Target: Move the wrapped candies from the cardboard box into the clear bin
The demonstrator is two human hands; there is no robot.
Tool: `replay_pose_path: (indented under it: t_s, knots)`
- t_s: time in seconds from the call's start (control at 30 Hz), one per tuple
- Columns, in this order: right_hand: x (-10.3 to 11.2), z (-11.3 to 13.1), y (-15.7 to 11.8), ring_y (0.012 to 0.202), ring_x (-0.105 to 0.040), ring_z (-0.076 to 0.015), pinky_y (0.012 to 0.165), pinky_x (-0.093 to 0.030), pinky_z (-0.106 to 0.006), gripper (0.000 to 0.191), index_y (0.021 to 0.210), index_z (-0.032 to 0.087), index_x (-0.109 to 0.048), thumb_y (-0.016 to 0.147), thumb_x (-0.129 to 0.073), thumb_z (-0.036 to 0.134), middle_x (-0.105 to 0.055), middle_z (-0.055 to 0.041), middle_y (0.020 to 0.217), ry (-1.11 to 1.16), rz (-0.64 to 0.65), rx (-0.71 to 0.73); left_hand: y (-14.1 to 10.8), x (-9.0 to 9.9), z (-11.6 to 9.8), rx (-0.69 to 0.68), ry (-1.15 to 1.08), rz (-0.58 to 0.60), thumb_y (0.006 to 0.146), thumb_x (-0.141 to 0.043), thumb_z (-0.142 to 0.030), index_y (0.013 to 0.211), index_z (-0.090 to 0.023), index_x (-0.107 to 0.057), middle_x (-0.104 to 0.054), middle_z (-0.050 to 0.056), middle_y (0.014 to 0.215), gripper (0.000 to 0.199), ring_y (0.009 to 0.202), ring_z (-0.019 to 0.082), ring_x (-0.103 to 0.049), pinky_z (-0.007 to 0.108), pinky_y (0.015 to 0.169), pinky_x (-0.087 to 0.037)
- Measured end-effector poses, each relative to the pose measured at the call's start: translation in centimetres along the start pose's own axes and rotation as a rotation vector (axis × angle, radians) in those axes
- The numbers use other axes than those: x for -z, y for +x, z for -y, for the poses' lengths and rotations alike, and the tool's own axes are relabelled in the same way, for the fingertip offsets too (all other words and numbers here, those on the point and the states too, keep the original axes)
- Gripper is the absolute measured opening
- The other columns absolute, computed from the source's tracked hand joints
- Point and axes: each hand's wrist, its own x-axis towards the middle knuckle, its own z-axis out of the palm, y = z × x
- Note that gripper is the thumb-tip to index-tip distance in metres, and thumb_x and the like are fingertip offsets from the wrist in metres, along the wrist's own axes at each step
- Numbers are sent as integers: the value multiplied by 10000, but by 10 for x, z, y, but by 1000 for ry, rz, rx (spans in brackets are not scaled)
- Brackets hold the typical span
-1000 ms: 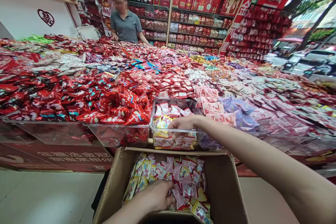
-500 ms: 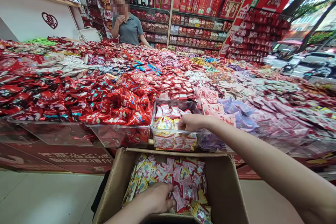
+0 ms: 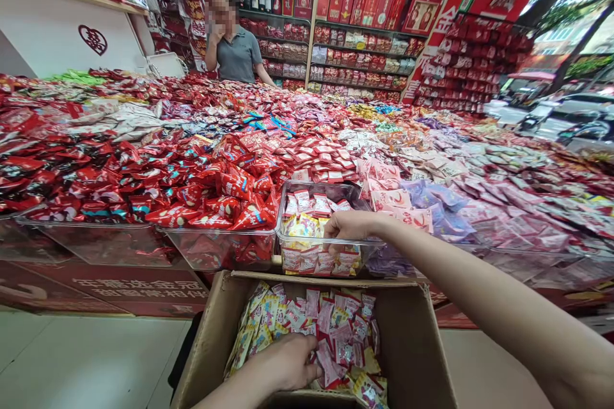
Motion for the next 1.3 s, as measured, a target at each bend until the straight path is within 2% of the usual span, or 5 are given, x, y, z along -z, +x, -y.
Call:
replay_pose_path:
  t_s: [0.7,0.87,1.13,1.23,1.3]
  knots:
    - [7,3,-11,538,-494,-108,468,-318,-186,256,790,152,-685,619,-615,330,-616,-2,598,-220,126,-123,5,3,-1,52,39,96,700,-424,-491,991,-222,-571,-628,104,959,422,852,281,-583,330,672,-433]
    - [-2,15,-43,601,-531,-119,540,-359,-206,178,793,144,-644,728,-497,222,-623,-28,687,-292,-397,-75,10,-4,6,109,69,155,670,-476,-447,979,-192,-586,-617,128,975,415,851,294,-576,360,703,-417]
    - [-105,46,-84,854,-527,-181,736,-409,-289,203,783,127,-567,818,-369,158,-525,-133,1047,-417,-826,-26,13,-8,7,21,56,110,670,-478,-397,956,-195,-603,-630,131,949,371,877,311,-573,373,696,-433]
    - [-154,44,-48,802,-554,-176,703,-428,-273,192,825,169,-564,823,-373,154,-605,-65,867,-369,-533,92,13,-8,6,-1,57,96,664,-483,-376,933,-198,-614,-642,125,923,348,851,306,-586,371,682,-442]
    - [-175,34,-14,827,-577,-216,687,-443,-296,207,910,159,-568,779,-416,107,-626,-92,883,-336,-290,-104,11,-8,6,-6,53,88,661,-488,-372,933,-198,-617,-643,125,924,348,852,306,-586,370,680,-446]
